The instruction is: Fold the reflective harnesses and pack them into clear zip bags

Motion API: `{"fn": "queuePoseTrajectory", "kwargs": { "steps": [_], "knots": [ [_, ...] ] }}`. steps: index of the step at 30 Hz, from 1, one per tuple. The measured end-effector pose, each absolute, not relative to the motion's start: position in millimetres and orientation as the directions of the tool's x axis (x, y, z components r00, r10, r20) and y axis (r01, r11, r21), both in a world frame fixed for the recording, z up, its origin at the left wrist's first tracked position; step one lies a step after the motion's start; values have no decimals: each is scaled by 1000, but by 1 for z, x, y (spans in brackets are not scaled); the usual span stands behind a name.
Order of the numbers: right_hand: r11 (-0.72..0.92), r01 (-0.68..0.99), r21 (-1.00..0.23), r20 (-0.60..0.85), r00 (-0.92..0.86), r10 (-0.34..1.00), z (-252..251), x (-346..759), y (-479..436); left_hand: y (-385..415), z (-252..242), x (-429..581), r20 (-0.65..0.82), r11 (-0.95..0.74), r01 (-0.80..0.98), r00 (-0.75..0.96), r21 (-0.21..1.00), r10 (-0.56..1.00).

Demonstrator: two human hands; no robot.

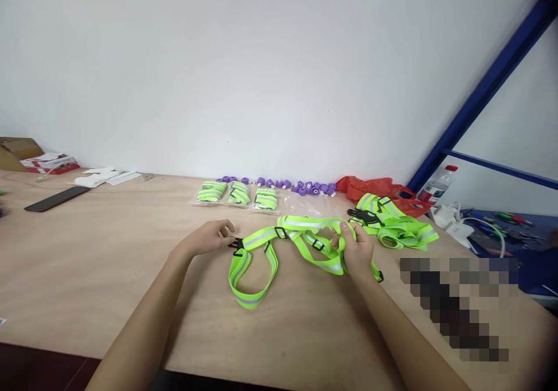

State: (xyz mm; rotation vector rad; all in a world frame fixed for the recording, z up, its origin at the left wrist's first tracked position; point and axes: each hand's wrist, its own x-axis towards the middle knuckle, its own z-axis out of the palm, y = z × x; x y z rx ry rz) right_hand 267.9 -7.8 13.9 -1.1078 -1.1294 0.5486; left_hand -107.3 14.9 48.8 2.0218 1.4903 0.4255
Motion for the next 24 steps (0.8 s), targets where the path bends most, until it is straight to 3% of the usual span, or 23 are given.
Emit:
{"fn": "queuePoseTrajectory", "kwargs": {
  "steps": [9, 13, 18, 24],
  "knots": [
    [382, 259, -887, 453, 332, 827, 16, 264, -12, 12, 42, -79, -110, -300, 709, 469, 638, 876],
    [399, 257, -880, 465, 298, 833, 15, 264, -12, 10, 37, -70, -83, -337, 579, 579, 743, 811],
    [404, 177, -897, 439, 265, 858, 12, 267, -11, 18, 25, -72, 94, -236, 443, 317, 865, 944],
    [439, 161, -884, 465, 197, 863, 15, 268, -14, 31, 25, -81, 277, -256, 215, -71, 942, 958]
  ]
}}
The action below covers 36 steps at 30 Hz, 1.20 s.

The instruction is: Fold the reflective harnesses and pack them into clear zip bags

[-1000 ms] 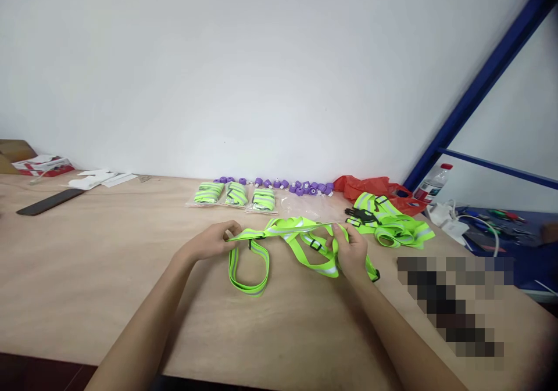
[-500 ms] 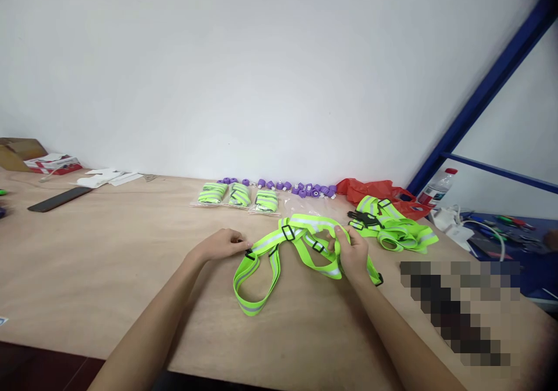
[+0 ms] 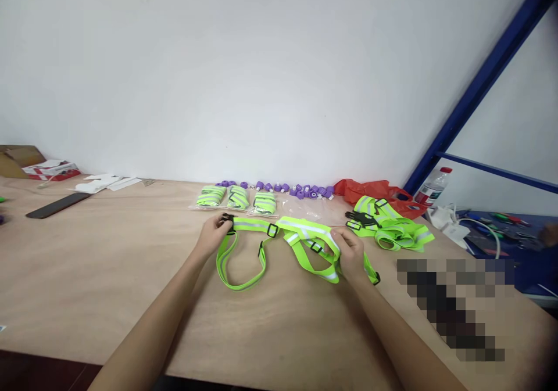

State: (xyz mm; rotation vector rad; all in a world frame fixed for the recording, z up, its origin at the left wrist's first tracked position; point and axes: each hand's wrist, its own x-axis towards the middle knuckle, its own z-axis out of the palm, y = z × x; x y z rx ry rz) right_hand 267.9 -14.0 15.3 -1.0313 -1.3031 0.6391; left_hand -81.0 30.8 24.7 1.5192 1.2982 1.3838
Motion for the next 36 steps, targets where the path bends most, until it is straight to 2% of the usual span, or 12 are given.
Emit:
{"fn": "queuePoseTrajectory", "kwargs": {
  "steps": [3, 6, 9, 12, 14, 16, 18, 21, 23, 26, 29, 36],
  "knots": [
    [447, 157, -881, 468, 148, 871, 19, 266, -17, 32, 32, -85, 292, -286, 62, -222, 956, 930],
    [456, 185, -871, 482, 134, 866, 21, 264, -19, 31, 42, -88, 231, -293, -153, -328, 944, 916],
    [465, 182, -867, 488, 113, 866, 20, 264, -19, 28, 55, -95, 125, -333, -459, -427, 823, 896],
    [413, 167, -895, 421, 17, 907, 18, 263, -18, 20, 66, -107, 99, -350, -598, -411, 721, 906],
    [359, 210, -909, 358, -47, 933, 16, 261, -17, 14, 70, -117, 129, -289, -630, -287, 721, 949],
    [332, 284, -899, 319, -94, 943, 14, 258, -17, 6, 70, -124, 185, -190, -590, -70, 785, 980],
    [338, 372, -864, 307, -142, 941, 11, 256, -17, -1, 69, -126, 184, -76, -470, 187, 880, 965],
    [362, 503, -785, 296, -208, 932, 7, 255, -16, -10, 69, -119, -20, 125, -171, 511, 977, 859],
    [366, 552, -749, 278, -239, 930, 5, 255, -15, -11, 71, -111, -161, 164, 52, 617, 985, 770],
    [365, 580, -728, 253, -268, 930, 3, 257, -13, -5, 72, -100, -234, 22, 305, 680, 952, 695],
    [357, 594, -721, 239, -269, 933, 1, 257, -12, 2, 68, -95, -246, -119, 454, 664, 883, 706],
    [362, 642, -676, 250, -262, 932, 4, 254, -14, 7, 59, -92, -106, -242, 578, 503, 780, 858]
  ]
}}
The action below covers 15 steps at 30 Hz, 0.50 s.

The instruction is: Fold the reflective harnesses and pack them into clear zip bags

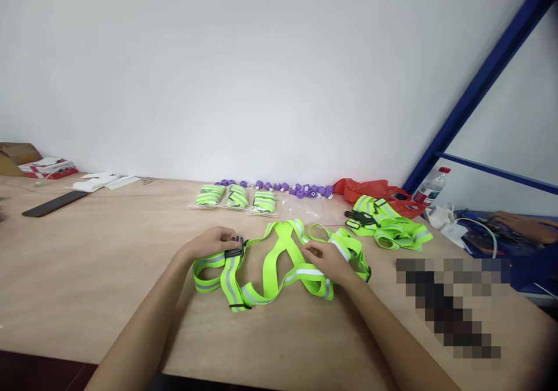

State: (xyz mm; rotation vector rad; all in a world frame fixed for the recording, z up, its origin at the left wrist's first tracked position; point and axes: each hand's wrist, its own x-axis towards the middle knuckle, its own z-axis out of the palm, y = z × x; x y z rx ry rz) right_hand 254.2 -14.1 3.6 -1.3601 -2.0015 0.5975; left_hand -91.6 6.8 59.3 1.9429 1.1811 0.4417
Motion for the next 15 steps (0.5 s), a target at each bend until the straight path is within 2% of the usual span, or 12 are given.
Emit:
{"fn": "queuePoseTrajectory", "kwargs": {
  "steps": [5, 8, 10, 15],
  "knots": [
    [347, 670, -656, 226, -264, 938, 5, 254, -13, 11, 56, -89, 127, -280, 460, 336, 842, 933],
    [344, 679, -648, 219, -267, 939, 3, 253, -12, 10, 54, -83, 184, -282, 397, 268, 873, 946],
    [348, 681, -644, 220, -271, 937, 3, 253, -12, 6, 54, -77, 187, -307, 443, 294, 842, 937],
    [359, 685, -634, 221, -285, 933, 3, 253, -13, -6, 57, -56, 171, -462, 602, 476, 652, 862]
  ]
}}
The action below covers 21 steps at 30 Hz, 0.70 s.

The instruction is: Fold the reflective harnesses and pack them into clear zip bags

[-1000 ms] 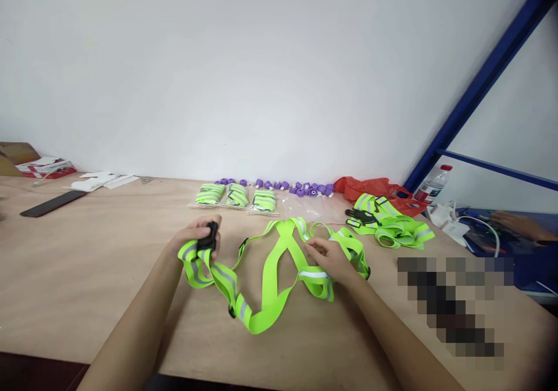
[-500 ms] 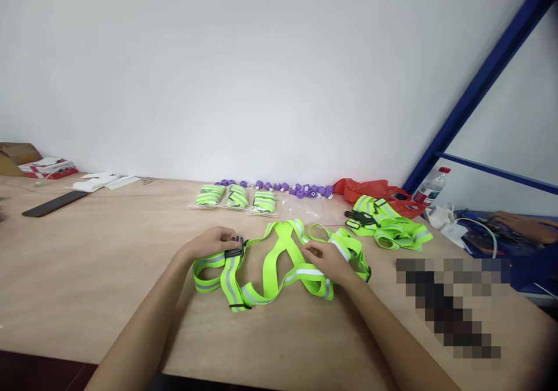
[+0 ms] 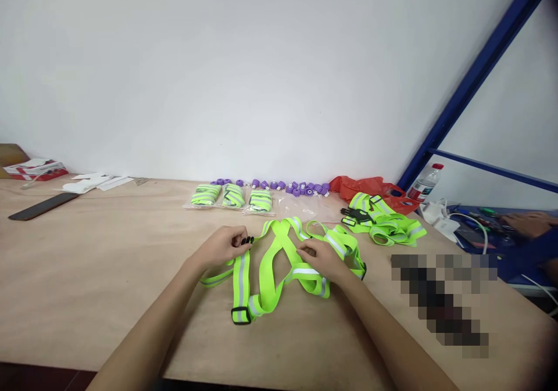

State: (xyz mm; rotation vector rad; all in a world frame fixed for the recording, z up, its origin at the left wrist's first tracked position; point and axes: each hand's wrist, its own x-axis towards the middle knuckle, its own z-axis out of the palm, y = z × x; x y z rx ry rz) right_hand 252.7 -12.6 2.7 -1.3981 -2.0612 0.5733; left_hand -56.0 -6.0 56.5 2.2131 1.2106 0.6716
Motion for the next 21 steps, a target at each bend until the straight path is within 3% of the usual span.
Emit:
{"fn": "queuePoseTrajectory", "kwargs": {
  "steps": [6, 15, 21],
  "knots": [
    [373, 691, -620, 222, -302, 927, 1, 254, -11, -8, 52, -48, 77, -506, 594, 598, 625, 798],
    [393, 712, -581, 240, -311, 919, 0, 254, -11, 0, 38, -52, 71, -424, 532, 560, 733, 825],
    [345, 750, -564, 270, -227, 936, 2, 255, -13, 5, 31, -52, 38, -440, 593, 567, 674, 823]
  ]
}}
